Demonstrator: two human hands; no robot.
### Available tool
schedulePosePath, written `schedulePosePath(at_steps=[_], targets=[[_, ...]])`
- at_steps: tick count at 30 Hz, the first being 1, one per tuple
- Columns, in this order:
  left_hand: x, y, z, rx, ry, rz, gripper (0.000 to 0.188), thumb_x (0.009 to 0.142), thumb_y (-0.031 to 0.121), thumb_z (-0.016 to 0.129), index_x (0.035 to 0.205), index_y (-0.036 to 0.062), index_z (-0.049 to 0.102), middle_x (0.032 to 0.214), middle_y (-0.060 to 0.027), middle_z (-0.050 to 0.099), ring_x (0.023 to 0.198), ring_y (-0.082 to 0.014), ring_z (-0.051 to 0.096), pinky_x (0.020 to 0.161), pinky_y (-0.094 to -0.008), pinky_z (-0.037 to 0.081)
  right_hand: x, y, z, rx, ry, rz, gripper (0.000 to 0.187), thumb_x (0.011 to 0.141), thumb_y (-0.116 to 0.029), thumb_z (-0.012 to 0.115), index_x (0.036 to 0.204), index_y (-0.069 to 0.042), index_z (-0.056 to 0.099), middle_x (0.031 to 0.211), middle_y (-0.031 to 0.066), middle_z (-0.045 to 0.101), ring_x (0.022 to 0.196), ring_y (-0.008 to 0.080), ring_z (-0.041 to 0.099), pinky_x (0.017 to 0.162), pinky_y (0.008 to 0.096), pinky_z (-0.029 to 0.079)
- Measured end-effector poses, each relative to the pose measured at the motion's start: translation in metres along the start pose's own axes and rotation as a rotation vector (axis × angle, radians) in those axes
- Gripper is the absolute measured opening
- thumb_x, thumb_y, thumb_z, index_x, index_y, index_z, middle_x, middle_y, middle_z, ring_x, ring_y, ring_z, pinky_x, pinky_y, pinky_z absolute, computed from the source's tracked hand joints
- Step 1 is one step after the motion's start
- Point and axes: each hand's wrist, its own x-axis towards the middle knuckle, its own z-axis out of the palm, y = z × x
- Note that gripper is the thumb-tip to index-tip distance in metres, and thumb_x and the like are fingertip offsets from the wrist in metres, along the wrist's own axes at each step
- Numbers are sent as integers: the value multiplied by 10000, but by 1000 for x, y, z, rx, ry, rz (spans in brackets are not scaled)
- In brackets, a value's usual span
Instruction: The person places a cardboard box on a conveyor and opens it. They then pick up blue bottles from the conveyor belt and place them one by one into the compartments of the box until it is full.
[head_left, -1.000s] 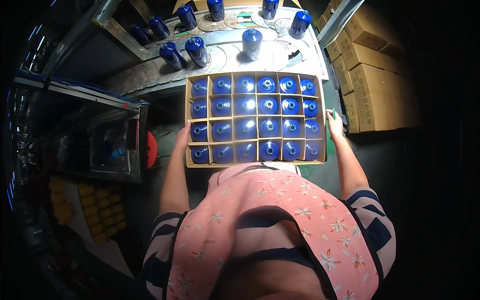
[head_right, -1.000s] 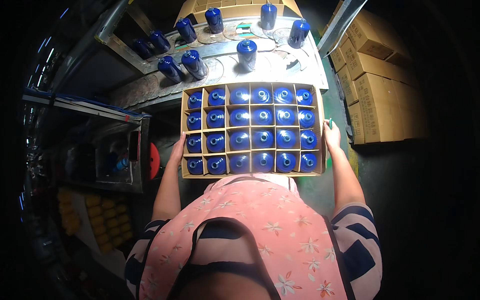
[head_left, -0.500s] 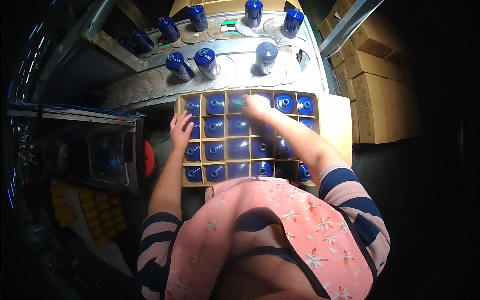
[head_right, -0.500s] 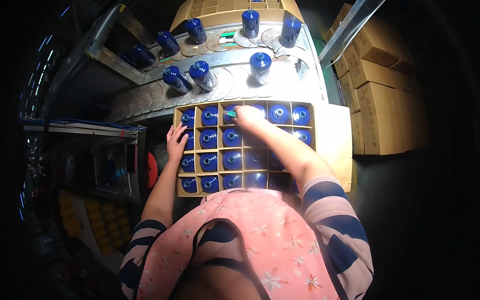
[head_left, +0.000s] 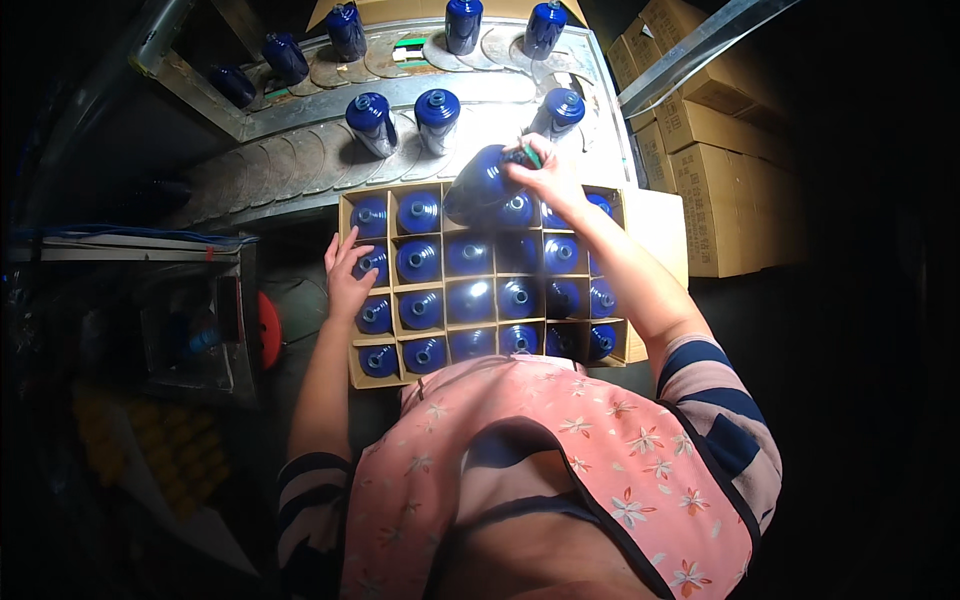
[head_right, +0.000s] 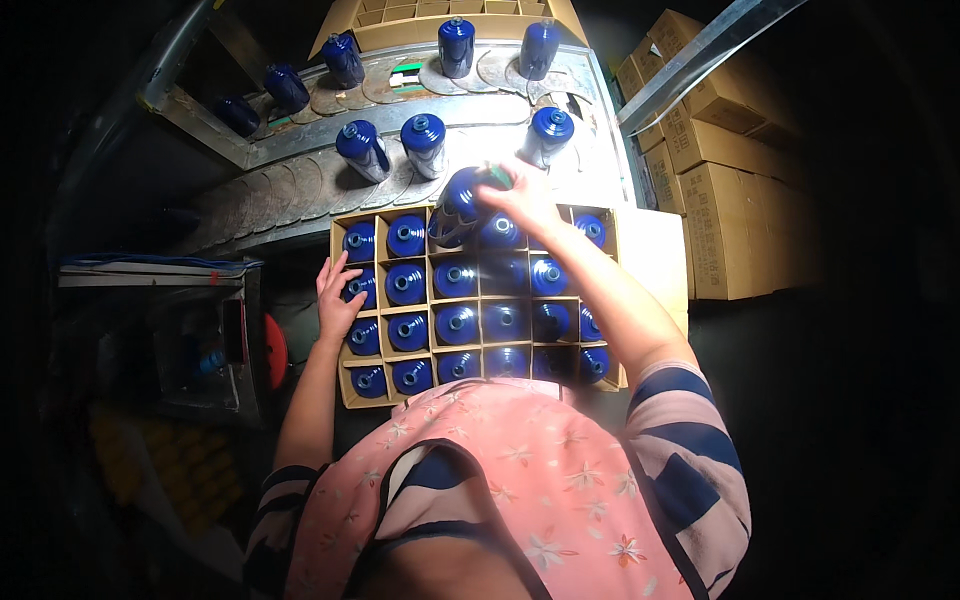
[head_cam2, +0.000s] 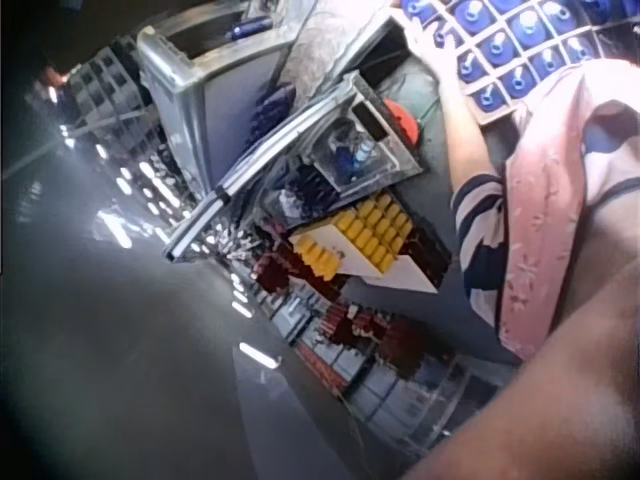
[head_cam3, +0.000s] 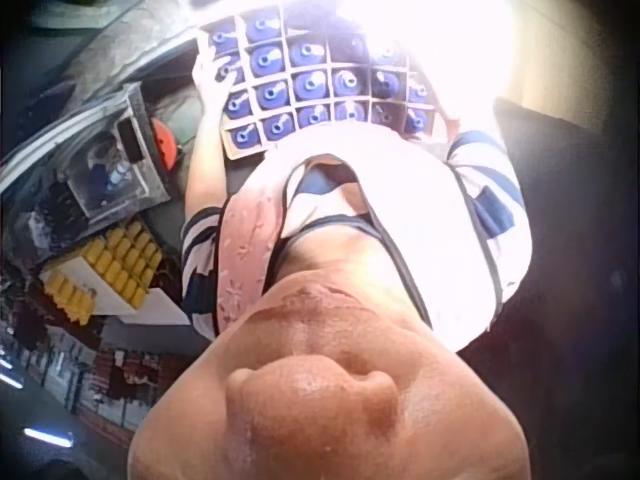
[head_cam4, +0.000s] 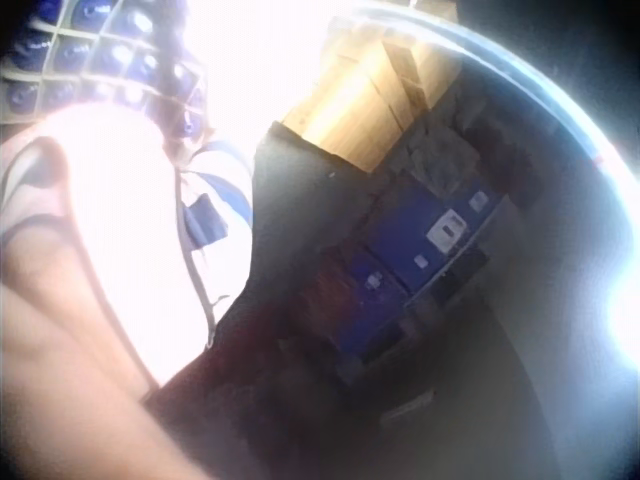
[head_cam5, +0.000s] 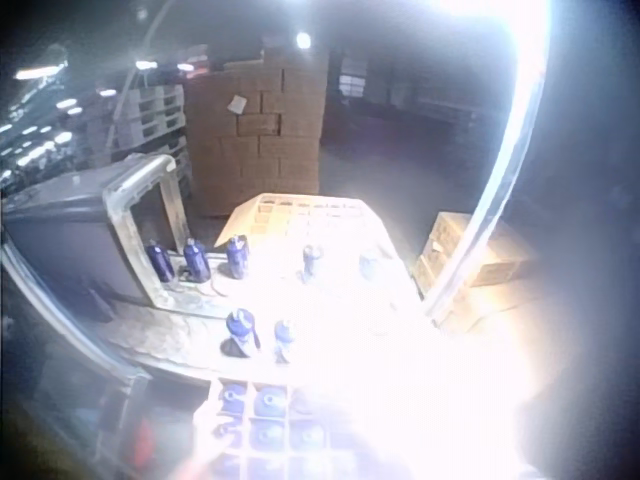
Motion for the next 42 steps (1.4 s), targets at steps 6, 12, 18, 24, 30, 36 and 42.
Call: schedulePosePath(at_steps=[6, 12, 18, 24, 30, 36, 42], targets=[[-4, 1, 2, -39, -17, -86, 353, 666, 14, 753, 1000, 112, 694, 1437, -41, 501, 1378, -338, 327, 1116, -408, 311, 21, -38, -100, -54, 309, -209, 264, 802, -238, 772, 993, -73, 695, 773, -22, 594, 716, 45, 538, 654, 191, 440], [-3, 8, 4, -23, -10, -55, 344, 670, 10, 748, 995, 108, 693, 1432, -44, 506, 1387, -332, 318, 1119, -406, 306, 93, 40, -89, -320, 407, -31, 387, 741, -347, 750, 956, -29, 702, 764, 108, 684, 692, 179, 654, 692, 298, 510], [-8, 11, 7, -26, -19, -111, 396, 655, 6, 760, 1036, 92, 693, 1435, -53, 501, 1386, -322, 331, 1117, -401, 313, 121, 106, -87, -277, 385, 63, 454, 770, -325, 723, 1080, 0, 660, 820, 148, 698, 734, 231, 678, 707, 329, 524], [1, -2, -25, 44, 5, -44, 387, 635, 12, 764, 1011, 82, 704, 1450, -81, 482, 1391, -327, 326, 1118, -414, 309, 114, 115, -100, -235, 315, 147, 565, 829, -323, 709, 1285, -18, 575, 952, 125, 708, 841, 166, 663, 794, 288, 505], [1, 1, -12, 38, 0, -59, 355, 653, 24, 759, 998, 90, 705, 1438, -68, 495, 1390, -323, 329, 1118, -401, 309, 134, 112, -120, -370, 401, 17, 312, 801, -224, 753, 1016, -8, 684, 766, 67, 682, 681, 122, 621, 657, 269, 489], [-22, 9, -10, 49, 5, -124, 334, 667, 34, 753, 992, 93, 706, 1434, -52, 501, 1394, -311, 325, 1123, -397, 298, 126, 134, -132, -251, 364, 98, 300, 790, -196, 752, 1038, -39, 690, 768, 45, 682, 656, 106, 621, 643, 256, 498], [-13, 8, -8, 29, -37, -141, 332, 664, 39, 748, 988, 93, 699, 1424, -52, 512, 1396, -312, 320, 1125, -401, 290, 80, 137, -139, -145, 509, -69, 344, 896, -203, 673, 1212, -68, 649, 759, 18, 652, 576, 66, 547, 561, 229, 462]])
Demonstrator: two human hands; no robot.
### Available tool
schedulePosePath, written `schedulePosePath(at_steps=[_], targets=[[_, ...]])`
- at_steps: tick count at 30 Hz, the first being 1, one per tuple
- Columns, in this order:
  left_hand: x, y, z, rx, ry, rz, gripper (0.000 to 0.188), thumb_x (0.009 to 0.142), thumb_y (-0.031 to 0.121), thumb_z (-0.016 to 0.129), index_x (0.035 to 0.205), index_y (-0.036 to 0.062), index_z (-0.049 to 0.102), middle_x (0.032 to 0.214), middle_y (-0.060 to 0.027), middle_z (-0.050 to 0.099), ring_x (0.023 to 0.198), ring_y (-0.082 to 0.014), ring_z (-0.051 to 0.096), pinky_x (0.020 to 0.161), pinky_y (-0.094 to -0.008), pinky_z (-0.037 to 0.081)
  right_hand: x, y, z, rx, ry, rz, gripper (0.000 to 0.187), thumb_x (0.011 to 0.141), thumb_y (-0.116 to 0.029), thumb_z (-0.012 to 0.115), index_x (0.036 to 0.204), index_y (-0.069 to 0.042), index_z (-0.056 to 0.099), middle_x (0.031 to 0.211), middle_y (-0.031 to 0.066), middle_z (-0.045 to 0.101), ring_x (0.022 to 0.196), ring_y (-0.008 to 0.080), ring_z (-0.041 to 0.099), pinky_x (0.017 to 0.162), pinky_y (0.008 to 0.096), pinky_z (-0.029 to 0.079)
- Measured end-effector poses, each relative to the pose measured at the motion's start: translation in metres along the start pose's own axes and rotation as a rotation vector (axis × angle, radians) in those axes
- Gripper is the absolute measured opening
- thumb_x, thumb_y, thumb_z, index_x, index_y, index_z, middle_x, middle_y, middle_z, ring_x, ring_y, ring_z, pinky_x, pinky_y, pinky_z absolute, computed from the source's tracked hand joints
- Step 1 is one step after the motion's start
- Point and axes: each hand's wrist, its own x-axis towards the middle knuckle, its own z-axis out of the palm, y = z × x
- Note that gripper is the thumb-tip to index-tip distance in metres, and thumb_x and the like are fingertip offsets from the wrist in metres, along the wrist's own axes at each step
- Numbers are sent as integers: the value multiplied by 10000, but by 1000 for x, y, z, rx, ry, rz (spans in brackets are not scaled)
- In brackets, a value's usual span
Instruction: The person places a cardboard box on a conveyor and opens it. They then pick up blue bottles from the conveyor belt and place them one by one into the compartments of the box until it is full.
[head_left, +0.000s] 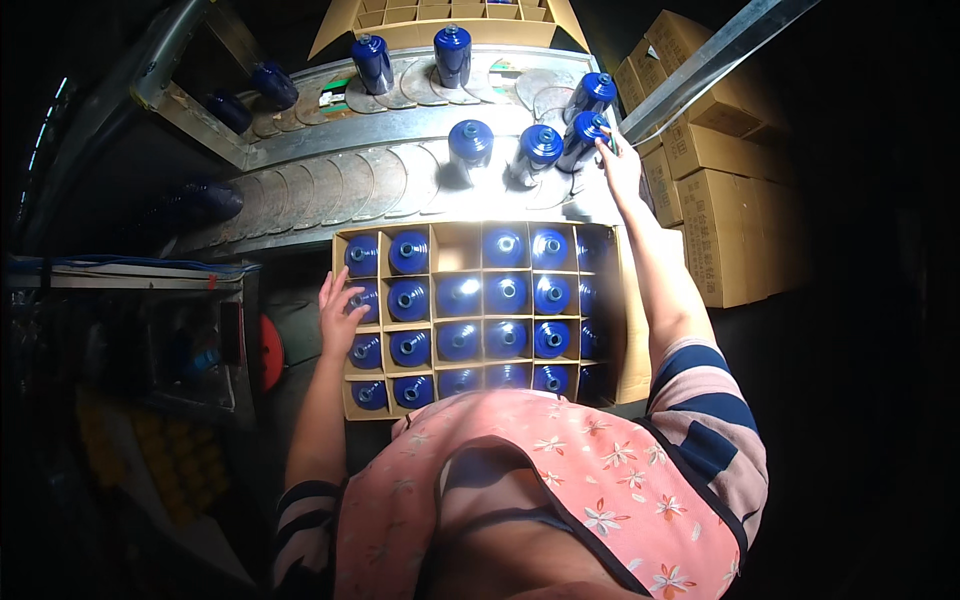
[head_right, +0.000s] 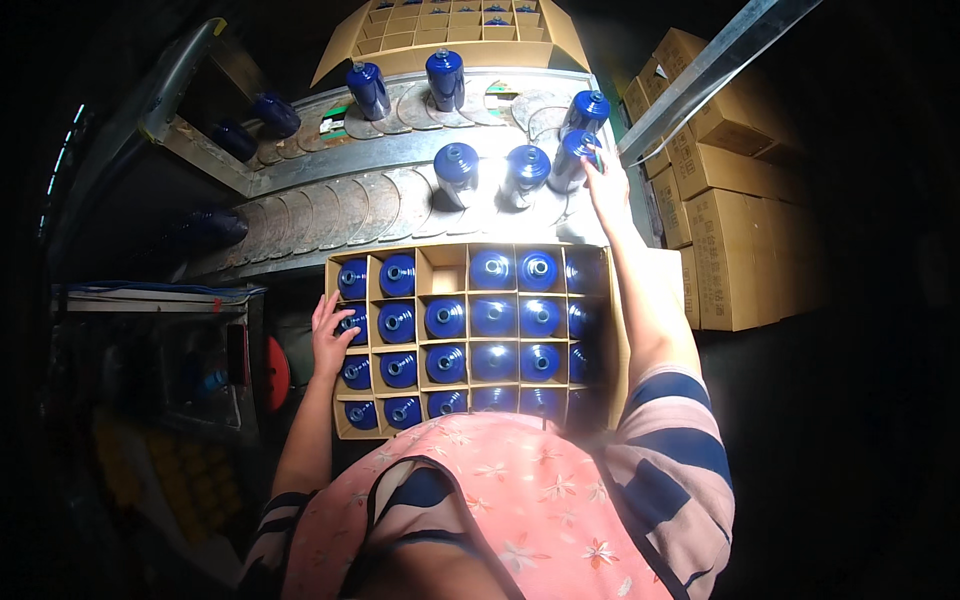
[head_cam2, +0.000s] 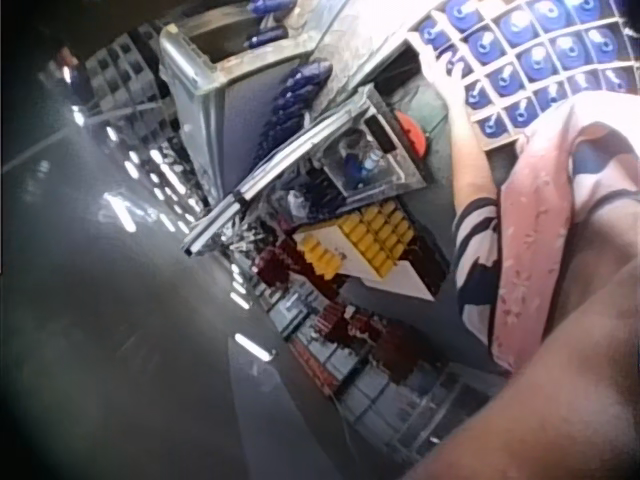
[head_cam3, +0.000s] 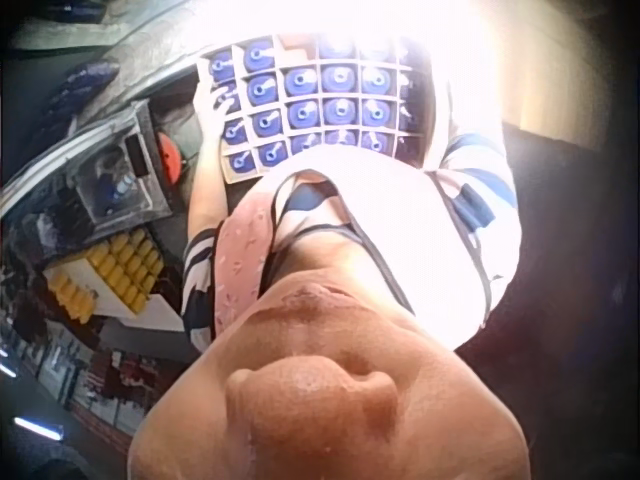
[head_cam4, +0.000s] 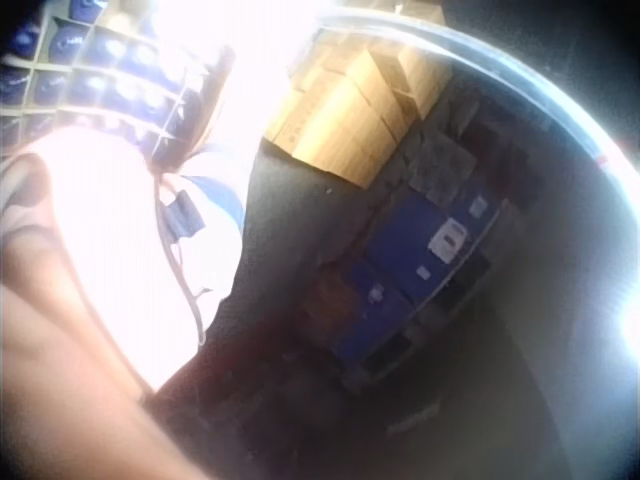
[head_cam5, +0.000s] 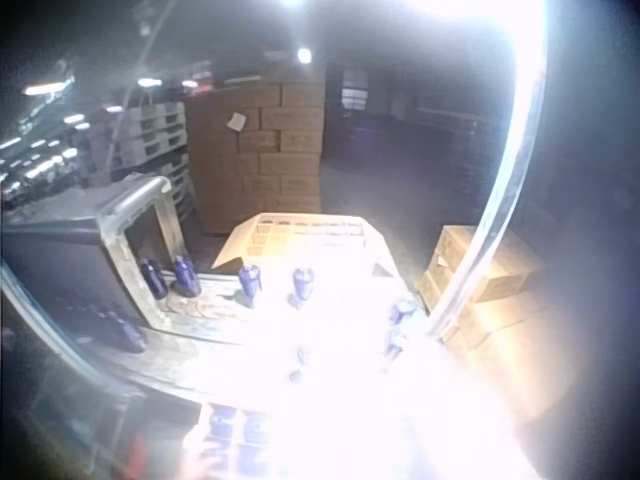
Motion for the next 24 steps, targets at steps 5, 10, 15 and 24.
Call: schedulePosePath(at_steps=[5, 10, 15, 24], targets=[[-2, -4, 1, 17, 64, 60, 318, 677, 37, 741, 986, 91, 690, 1447, -55, 488, 1399, -318, 306, 1119, -399, 299, -128, -9, -8, -24, -670, 489, 344, 930, -313, 606, 1215, -123, 641, 915, 60, 694, 723, 151, 634, 683, 291, 504], [4, 17, -14, 123, -4, 23, 323, 710, 82, 736, 1027, 95, 673, 1419, -92, 516, 1359, -339, 376, 1108, -394, 317, -178, -20, -3, -355, -618, 18, 346, 876, -298, 624, 1208, -201, 645, 1096, 118, 682, 1001, 320, 651, 856, 397, 517], [39, 93, -88, -146, 39, 105, 310, 753, 29, 702, 1060, 46, 664, 1290, -116, 614, 1173, -233, 586, 981, -309, 436, -171, -26, -7, -427, -532, 129, 450, 849, -321, 664, 1283, -224, 594, 1135, 127, 673, 1031, 315, 647, 872, 394, 514], [178, 142, -98, -229, 353, 310, 290, 777, 42, 720, 1063, 28, 679, 1259, -85, 637, 1145, -187, 591, 964, -289, 446, -166, -38, 8, -568, -420, 310, 357, 809, -325, 716, 1142, -220, 641, 962, 127, 703, 930, 319, 672, 805, 407, 529]])
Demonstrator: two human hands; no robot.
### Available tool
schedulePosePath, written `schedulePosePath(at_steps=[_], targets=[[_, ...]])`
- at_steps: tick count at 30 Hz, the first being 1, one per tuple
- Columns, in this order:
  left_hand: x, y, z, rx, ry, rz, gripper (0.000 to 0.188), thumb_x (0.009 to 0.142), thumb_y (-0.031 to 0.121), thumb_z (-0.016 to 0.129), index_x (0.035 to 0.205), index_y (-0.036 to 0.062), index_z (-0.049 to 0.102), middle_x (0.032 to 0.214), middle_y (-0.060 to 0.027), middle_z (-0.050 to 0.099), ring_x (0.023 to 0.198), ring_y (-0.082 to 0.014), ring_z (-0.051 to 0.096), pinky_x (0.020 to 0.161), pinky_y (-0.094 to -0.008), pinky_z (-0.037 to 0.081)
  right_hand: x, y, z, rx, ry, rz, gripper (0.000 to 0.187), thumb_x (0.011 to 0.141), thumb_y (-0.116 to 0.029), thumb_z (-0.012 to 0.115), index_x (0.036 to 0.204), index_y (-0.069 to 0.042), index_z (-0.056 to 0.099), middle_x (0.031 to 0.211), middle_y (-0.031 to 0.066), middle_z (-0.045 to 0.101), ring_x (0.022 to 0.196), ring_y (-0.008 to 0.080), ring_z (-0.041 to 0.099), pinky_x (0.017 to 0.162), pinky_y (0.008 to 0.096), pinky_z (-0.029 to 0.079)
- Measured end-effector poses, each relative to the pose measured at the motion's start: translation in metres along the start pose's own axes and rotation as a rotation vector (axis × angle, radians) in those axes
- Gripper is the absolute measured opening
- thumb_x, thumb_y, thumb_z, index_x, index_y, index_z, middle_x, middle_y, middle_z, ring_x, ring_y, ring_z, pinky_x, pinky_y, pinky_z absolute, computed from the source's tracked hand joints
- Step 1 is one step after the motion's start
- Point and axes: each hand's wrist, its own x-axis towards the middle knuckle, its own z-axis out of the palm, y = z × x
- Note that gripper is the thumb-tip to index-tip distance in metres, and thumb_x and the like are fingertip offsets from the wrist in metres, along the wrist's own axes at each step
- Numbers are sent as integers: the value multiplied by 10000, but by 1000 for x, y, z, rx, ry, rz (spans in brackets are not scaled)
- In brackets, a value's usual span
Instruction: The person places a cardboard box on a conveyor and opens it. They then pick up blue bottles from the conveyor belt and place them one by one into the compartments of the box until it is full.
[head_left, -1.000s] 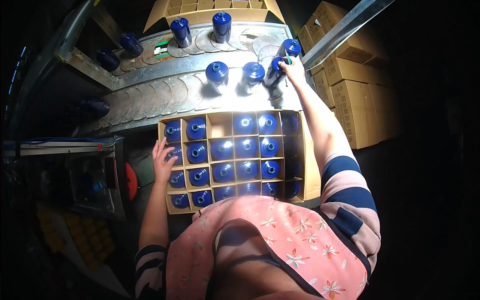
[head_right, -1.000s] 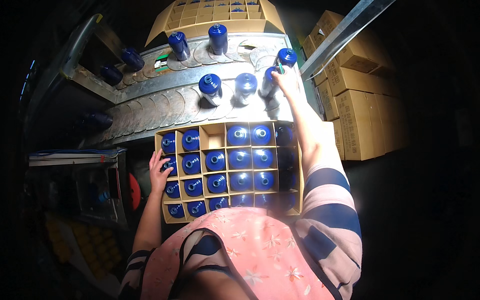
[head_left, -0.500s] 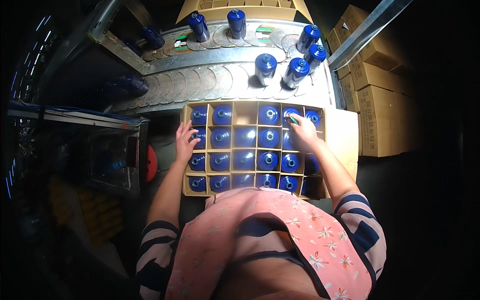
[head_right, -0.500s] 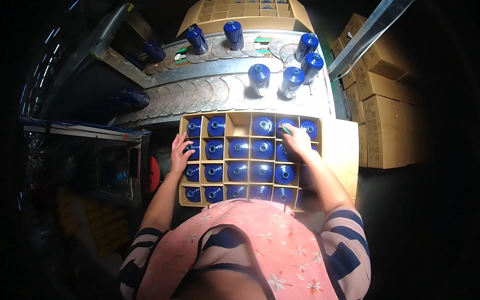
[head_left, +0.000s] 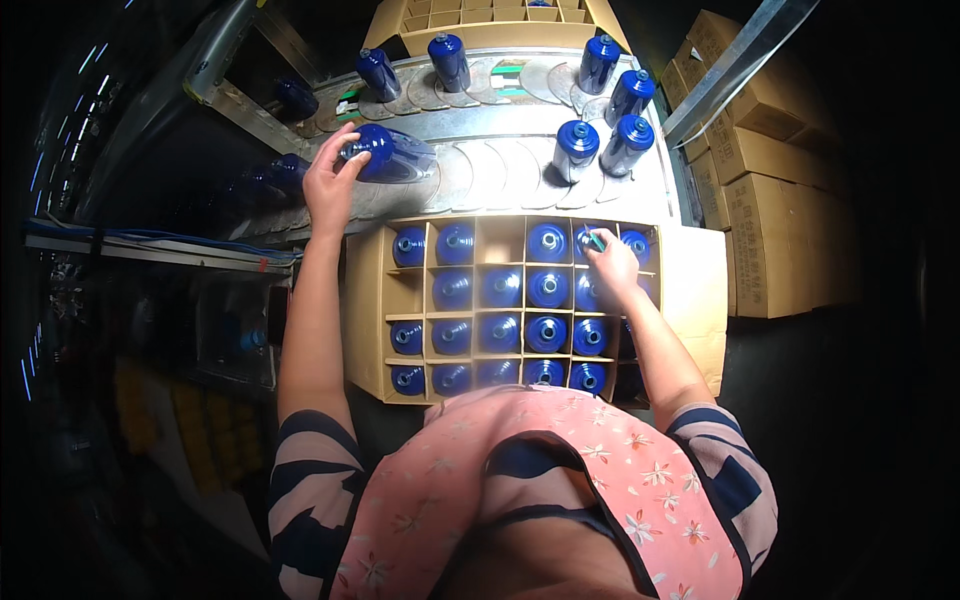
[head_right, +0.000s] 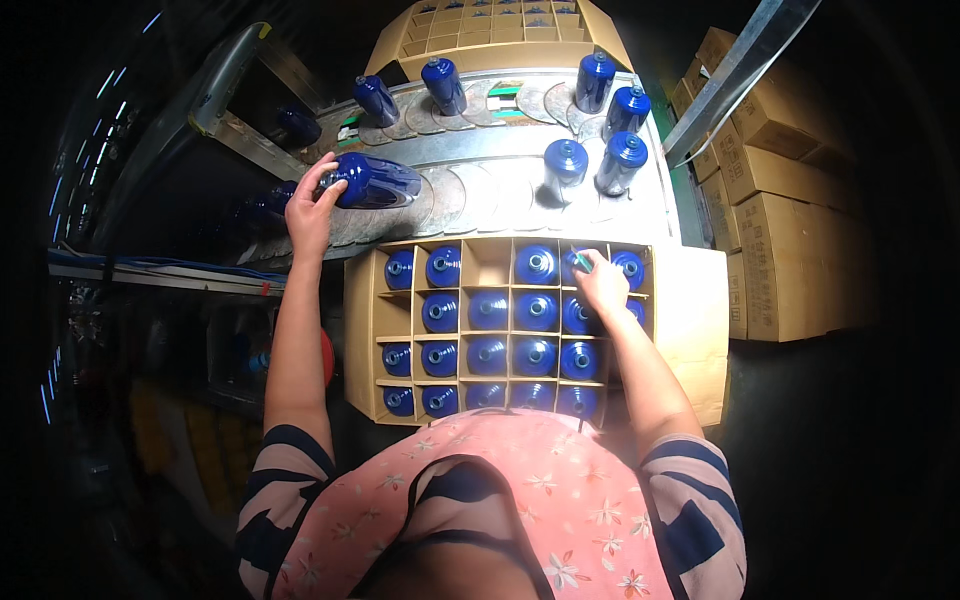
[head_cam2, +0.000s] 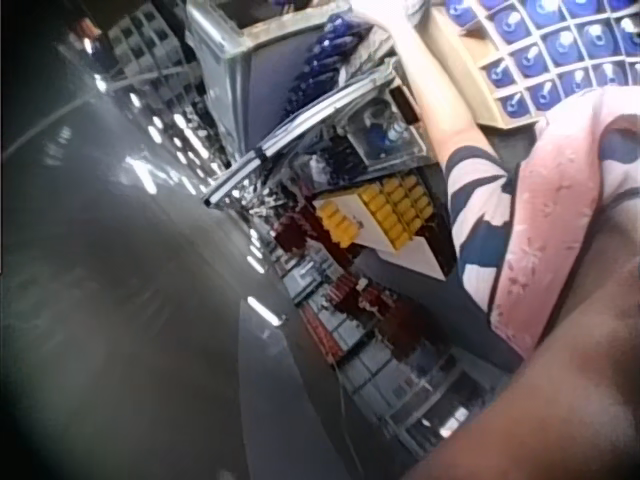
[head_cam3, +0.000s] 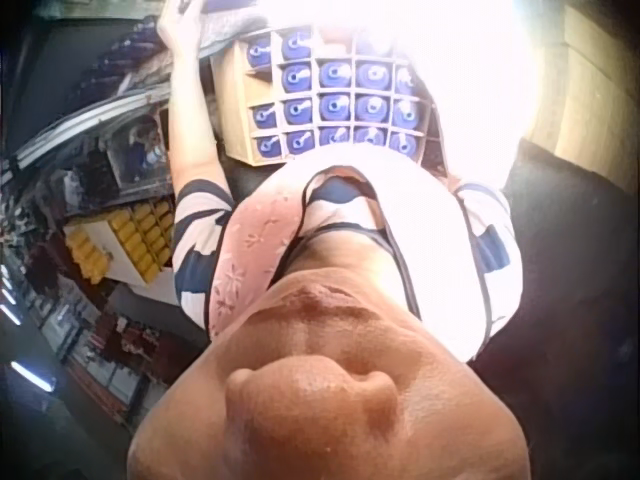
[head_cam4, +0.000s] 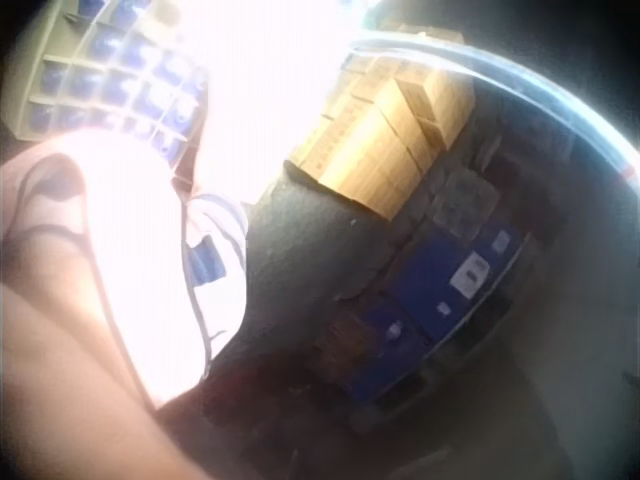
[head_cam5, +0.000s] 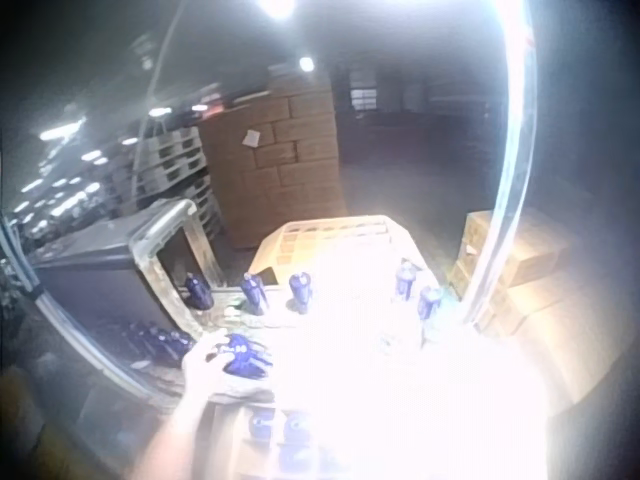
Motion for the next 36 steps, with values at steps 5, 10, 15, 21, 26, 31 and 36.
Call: schedulePosePath(at_steps=[5, 10, 15, 21, 26, 31, 36], targets=[[32, -75, 110, 144, -137, -109, 312, 733, 136, 761, 1026, 47, 701, 1198, -124, 657, 1095, -273, 624, 956, -321, 461, -6, 0, 7, 37, 31, -9, 345, 813, -333, 716, 1136, -234, 647, 920, 112, 709, 899, 312, 680, 777, 406, 535], [13, -105, 151, 152, -176, -147, 381, 745, 179, 762, 1099, 62, 687, 1276, -107, 620, 1149, -290, 590, 984, -339, 449, -3, 0, 14, 26, 63, 24, 328, 802, -324, 718, 1112, -244, 649, 907, 103, 707, 868, 320, 677, 743, 418, 537], [-57, -112, 74, 202, -97, -175, 418, 784, 132, 737, 1191, 95, 648, 1314, -98, 598, 1213, -280, 530, 1045, -368, 395, -1, -2, 21, 27, 114, 19, 341, 775, -304, 713, 1104, -237, 652, 928, 91, 709, 869, 315, 677, 753, 413, 535], [-186, -120, 38, 362, -214, -340, 446, 851, 200, 700, 1276, 119, 591, 1450, -109, 462, 1290, -321, 425, 1071, -391, 354, 2, 3, -4, 286, 215, 38, 363, 764, -289, 695, 1095, -140, 692, 938, 138, 711, 873, 303, 684, 787, 374, 523], [-194, -135, 28, 477, -249, -462, 399, 875, 197, 674, 1264, 132, 621, 1508, -126, 385, 1304, -357, 393, 1072, -414, 334, 13, -36, -63, 740, 92, -127, 318, 763, -239, 740, 1042, -89, 715, 884, 90, 709, 800, 154, 654, 762, 303, 514], [-211, -120, -8, 401, -282, -368, 531, 708, 57, 766, 1218, 143, 645, 1536, -107, 337, 1327, -352, 368, 1079, -420, 336, 31, -68, -137, 763, 260, -344, 284, 786, -207, 757, 1023, -66, 687, 835, 43, 654, 738, 84, 575, 696, 255, 484], [-222, -117, -18, 437, -235, -452, 510, 687, -31, 737, 1160, 147, 672, 1514, -94, 380, 1294, -331, 409, 1055, -403, 368, 94, -98, -101, 776, 235, -383, 259, 726, -235, 735, 934, -81, 714, 775, 64, 664, 710, 146, 636, 664, 292, 511]])
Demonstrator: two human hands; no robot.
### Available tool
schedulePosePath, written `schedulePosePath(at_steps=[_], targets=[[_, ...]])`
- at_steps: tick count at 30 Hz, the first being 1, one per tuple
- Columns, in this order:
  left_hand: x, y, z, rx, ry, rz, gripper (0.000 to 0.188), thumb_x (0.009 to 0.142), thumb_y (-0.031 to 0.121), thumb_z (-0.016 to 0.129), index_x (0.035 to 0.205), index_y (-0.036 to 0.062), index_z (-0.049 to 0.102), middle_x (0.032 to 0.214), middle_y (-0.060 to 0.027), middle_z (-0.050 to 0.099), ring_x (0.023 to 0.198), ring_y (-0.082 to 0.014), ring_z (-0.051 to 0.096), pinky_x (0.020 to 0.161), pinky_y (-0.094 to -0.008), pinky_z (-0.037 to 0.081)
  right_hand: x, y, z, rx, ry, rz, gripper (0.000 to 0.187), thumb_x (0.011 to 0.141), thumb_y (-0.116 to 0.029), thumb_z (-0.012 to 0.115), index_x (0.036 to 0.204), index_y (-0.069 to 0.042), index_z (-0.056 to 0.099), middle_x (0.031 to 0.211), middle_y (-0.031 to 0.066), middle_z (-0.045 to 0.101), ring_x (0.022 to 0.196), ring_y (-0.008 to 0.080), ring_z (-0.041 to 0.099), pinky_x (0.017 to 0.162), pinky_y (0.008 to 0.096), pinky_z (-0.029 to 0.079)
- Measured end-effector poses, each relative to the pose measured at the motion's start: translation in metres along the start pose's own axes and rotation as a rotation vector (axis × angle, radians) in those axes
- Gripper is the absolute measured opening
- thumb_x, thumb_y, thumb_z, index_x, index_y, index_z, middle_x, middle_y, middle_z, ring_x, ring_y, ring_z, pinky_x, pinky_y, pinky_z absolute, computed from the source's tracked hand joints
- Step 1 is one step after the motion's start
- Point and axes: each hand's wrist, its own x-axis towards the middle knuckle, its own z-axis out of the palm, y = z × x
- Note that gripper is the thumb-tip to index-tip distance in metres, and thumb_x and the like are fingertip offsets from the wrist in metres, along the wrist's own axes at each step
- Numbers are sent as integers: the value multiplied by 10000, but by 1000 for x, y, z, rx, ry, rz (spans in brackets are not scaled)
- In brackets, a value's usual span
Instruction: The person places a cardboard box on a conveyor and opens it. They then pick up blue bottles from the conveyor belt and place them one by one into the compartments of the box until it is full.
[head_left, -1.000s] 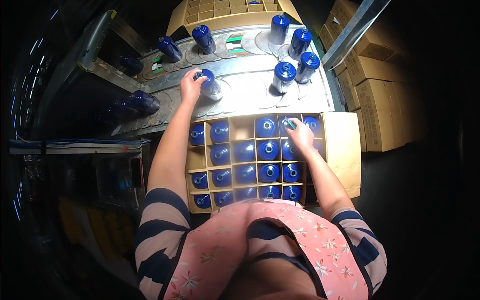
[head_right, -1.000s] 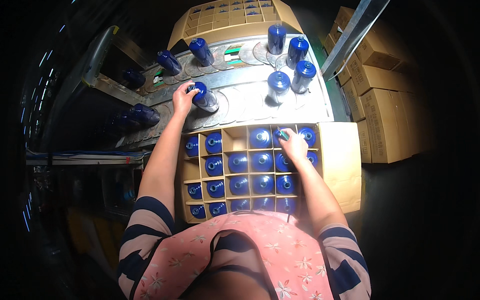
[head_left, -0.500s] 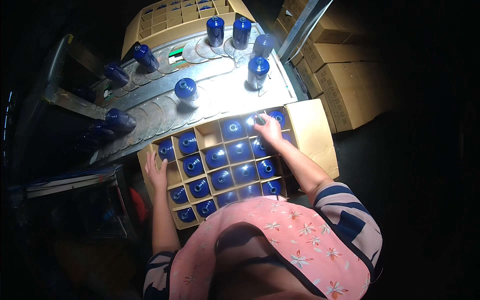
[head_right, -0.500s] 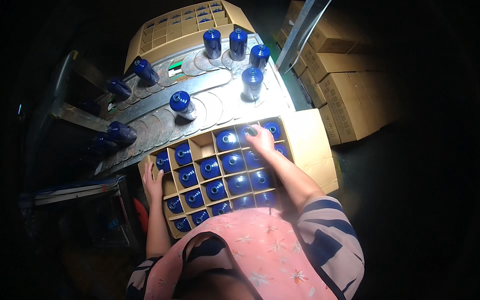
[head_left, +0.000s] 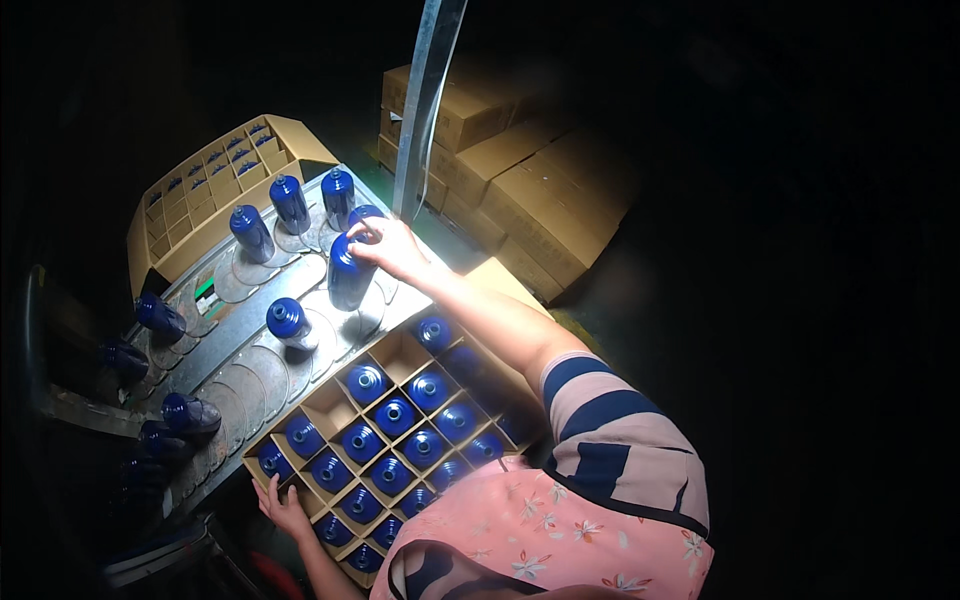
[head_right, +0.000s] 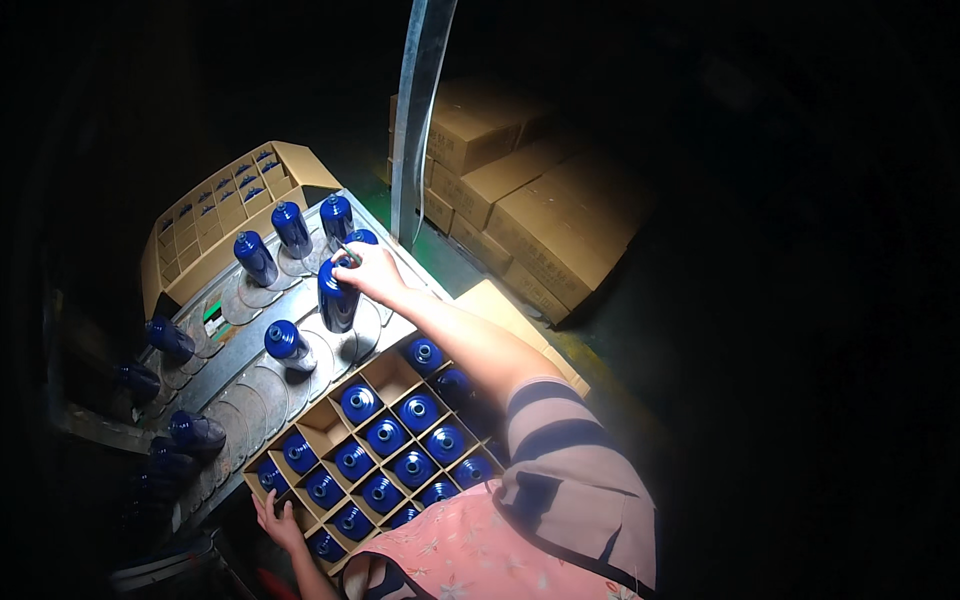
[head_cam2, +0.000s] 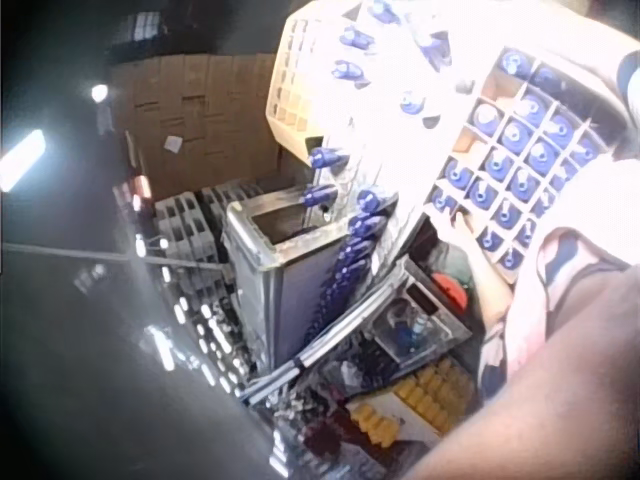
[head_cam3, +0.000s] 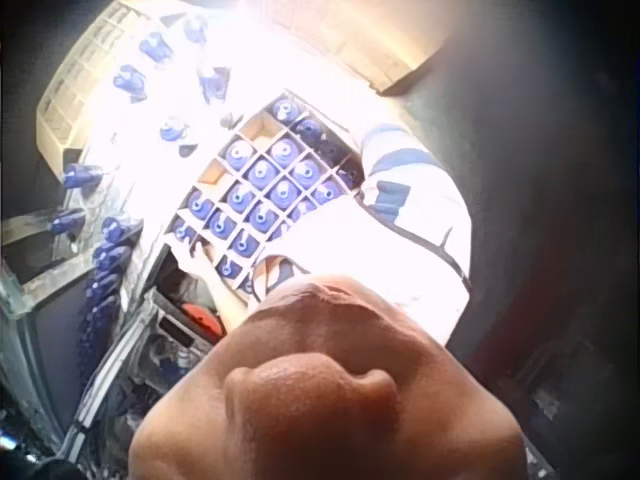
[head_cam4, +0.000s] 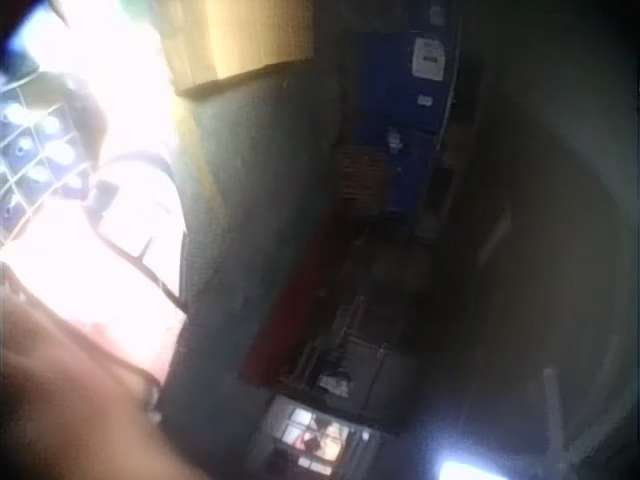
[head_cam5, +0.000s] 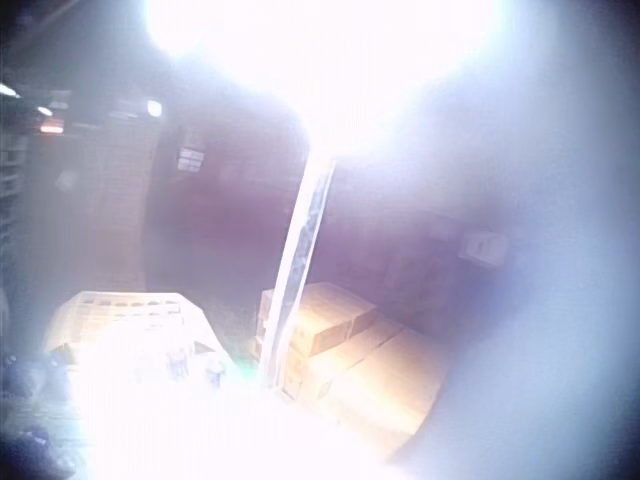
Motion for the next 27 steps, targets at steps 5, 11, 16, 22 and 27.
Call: schedulePosePath(at_steps=[5, 11, 16, 22, 27], targets=[[5, 6, 4, 55, 0, -48, 464, 722, -62, 691, 1133, 151, 677, 1483, -137, 414, 1255, -335, 448, 1044, -374, 377, 56, 83, 52, -255, 7, 74, 355, 690, -293, 737, 966, -69, 723, 897, 163, 715, 843, 283, 699, 781, 358, 534], [-5, 18, 19, -36, 18, 49, 460, 717, -83, 698, 1098, 177, 697, 1461, -93, 446, 1242, -321, 462, 1025, -362, 403, 81, 127, 13, -340, 98, 144, 355, 791, -196, 747, 1100, -36, 677, 844, 65, 703, 718, 110, 650, 667, 262, 515], [3, 29, 25, -60, 22, 83, 448, 728, -80, 695, 1095, 176, 697, 1451, -95, 454, 1233, -323, 471, 1021, -368, 410, 63, 105, -36, -426, 162, -34, 405, 856, -201, 724, 1230, -71, 645, 777, 4, 625, 636, 62, 543, 611, 236, 465], [6, 31, 28, -52, -19, 48, 456, 733, -82, 691, 1108, 177, 690, 1451, -106, 456, 1204, -321, 487, 1016, -360, 412, -83, 84, -26, -253, -403, 461, 310, 905, -224, 647, 1190, -106, 672, 849, 49, 700, 683, 87, 630, 698, 265, 504], [7, 20, 28, -63, 29, 77, 459, 740, -80, 680, 1109, 192, 687, 1449, -98, 457, 1196, -314, 490, 1018, -360, 410, -132, 86, 44, -623, -572, 94, 400, 841, -315, 678, 1207, -162, 629, 998, 151, 700, 910, 321, 673, 821, 423, 515]])
